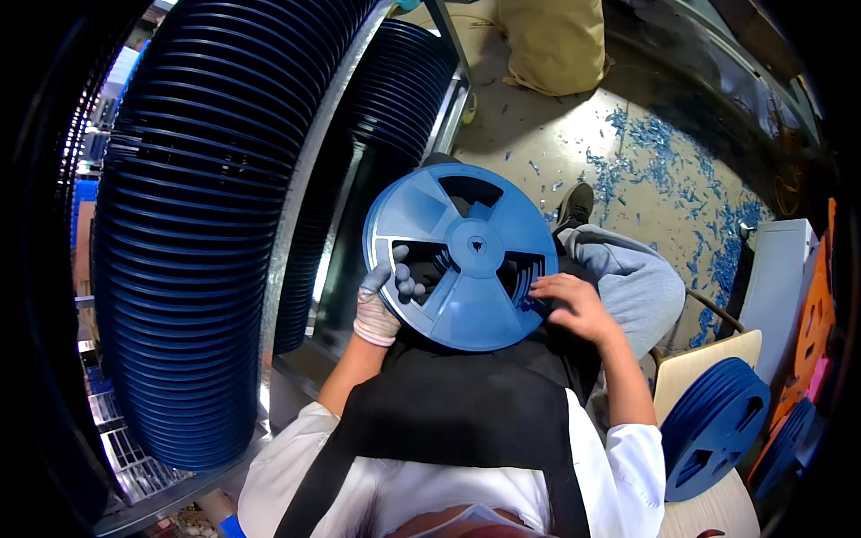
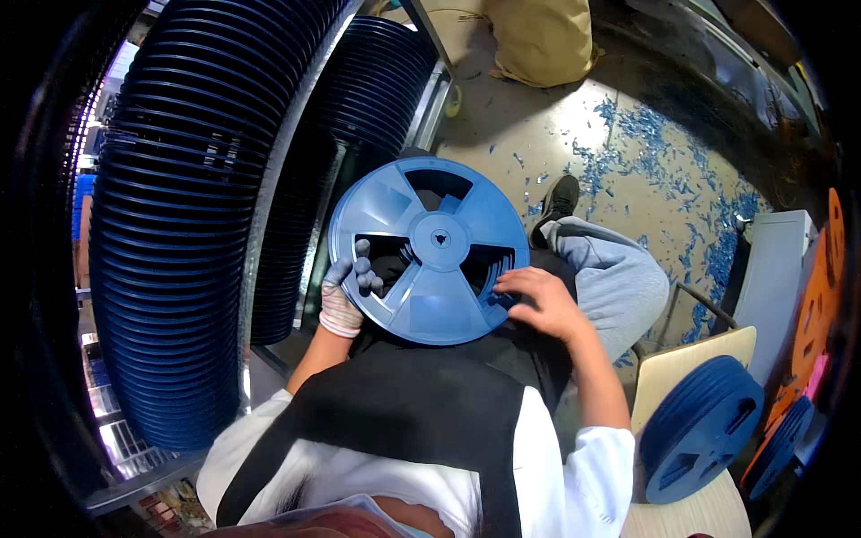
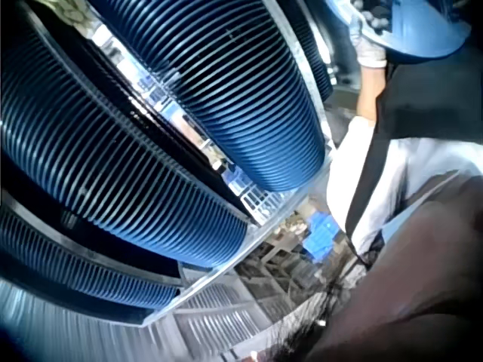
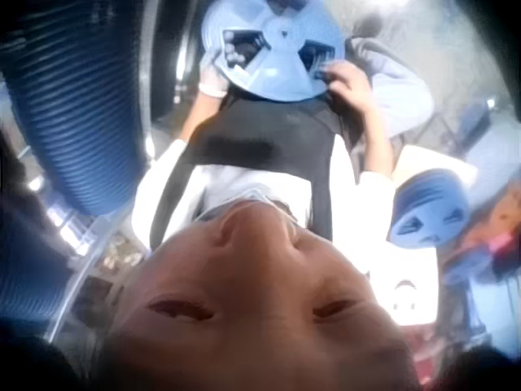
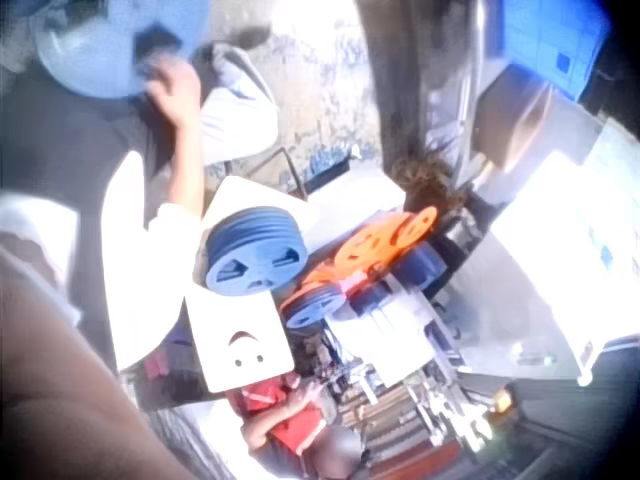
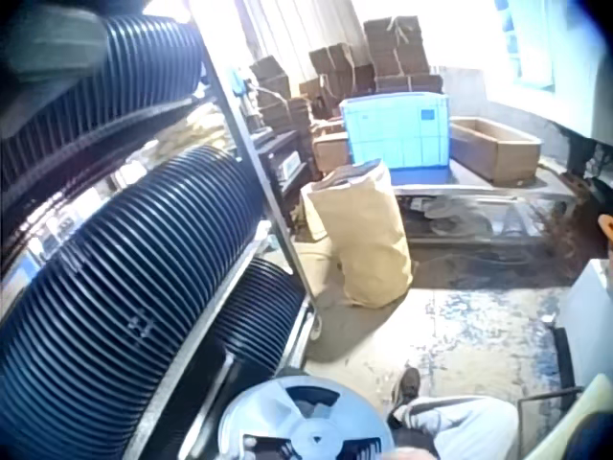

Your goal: The person sits on the floor and repeatedly picks up blue plastic reels from a nearby stack. They place each reel into a vertical metal rack, then remove it and return it to the stack, repeating this cycle continuously.

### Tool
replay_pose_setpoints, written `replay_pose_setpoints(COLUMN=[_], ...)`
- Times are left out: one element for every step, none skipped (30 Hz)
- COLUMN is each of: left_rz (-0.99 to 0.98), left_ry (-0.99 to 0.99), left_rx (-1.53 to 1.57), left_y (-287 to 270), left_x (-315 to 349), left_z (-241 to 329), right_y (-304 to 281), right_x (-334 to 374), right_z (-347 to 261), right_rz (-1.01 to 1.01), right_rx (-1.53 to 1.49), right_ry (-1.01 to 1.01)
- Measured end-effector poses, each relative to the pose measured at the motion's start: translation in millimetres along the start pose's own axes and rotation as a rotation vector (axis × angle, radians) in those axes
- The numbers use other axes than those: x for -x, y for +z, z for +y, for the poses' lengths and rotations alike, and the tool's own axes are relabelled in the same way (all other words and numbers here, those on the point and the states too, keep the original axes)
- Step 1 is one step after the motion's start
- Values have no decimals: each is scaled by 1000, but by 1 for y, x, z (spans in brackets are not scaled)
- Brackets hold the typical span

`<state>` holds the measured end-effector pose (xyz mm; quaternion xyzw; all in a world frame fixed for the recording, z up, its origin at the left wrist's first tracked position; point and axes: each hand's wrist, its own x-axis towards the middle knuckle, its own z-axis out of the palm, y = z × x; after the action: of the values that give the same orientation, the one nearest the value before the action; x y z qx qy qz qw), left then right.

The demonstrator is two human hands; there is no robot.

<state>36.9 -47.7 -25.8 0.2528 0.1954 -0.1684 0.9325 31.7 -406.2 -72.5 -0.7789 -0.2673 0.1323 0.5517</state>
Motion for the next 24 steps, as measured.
replay_pose_setpoints(left_rz=[-23,-51,-30,-21,-39,-61,-62,-80,-95,-114,-132,-153,-206,-198,-204,-210,-210,-210,-215,-228,-240,-248,-253,-240], left_ry=[20,38,36,44,34,36,35,0,-10,-27,-78,-132,-153,-157,-174,-189,-186,-184,-181,-196,-211,-234,-240,-253], left_rx=[-7,-3,26,30,45,61,63,77,57,30,20,10,87,118,164,213,224,235,240,242,245,247,242,224], left_y=[-9,-18,-32,-34,-39,-45,-41,-40,-37,-31,-29,-29,-39,-44,-48,-50,-51,-51,-51,-53,-54,-55,-58,-60], left_x=[4,6,5,7,5,8,6,-1,-6,-13,-19,-25,-32,-35,-37,-38,-40,-40,-42,-43,-44,-44,-45,-44], left_z=[2,0,0,-1,-4,-8,-16,-24,-31,-37,-40,-42,-47,-48,-50,-51,-50,-50,-47,-47,-47,-47,-48,-48], right_y=[-5,-16,-21,-22,-21,-13,-6,6,17,32,43,53,63,72,78,82,85,87,87,87,85,85,87,91], right_x=[-19,-39,-67,-101,-139,-184,-225,-267,-303,-339,-366,-386,-403,-414,-419,-419,-421,-423,-425,-428,-435,-441,-449,-453], right_z=[2,2,5,8,7,1,4,13,1,7,3,6,13,15,19,17,17,23,25,27,29,27,24,22], right_rz=[70,135,247,355,399,435,440,423,387,386,310,290,280,262,225,184,144,127,118,108,90,127,165,203], right_rx=[-168,-325,-225,-126,-117,-105,-90,-32,83,189,317,424,522,619,650,682,714,725,738,750,767,771,775,779], right_ry=[41,89,118,148,165,171,76,36,19,-90,-56,-55,-96,-147,-150,-154,-157,-165,-177,-188,-200,-225,-251,-275])
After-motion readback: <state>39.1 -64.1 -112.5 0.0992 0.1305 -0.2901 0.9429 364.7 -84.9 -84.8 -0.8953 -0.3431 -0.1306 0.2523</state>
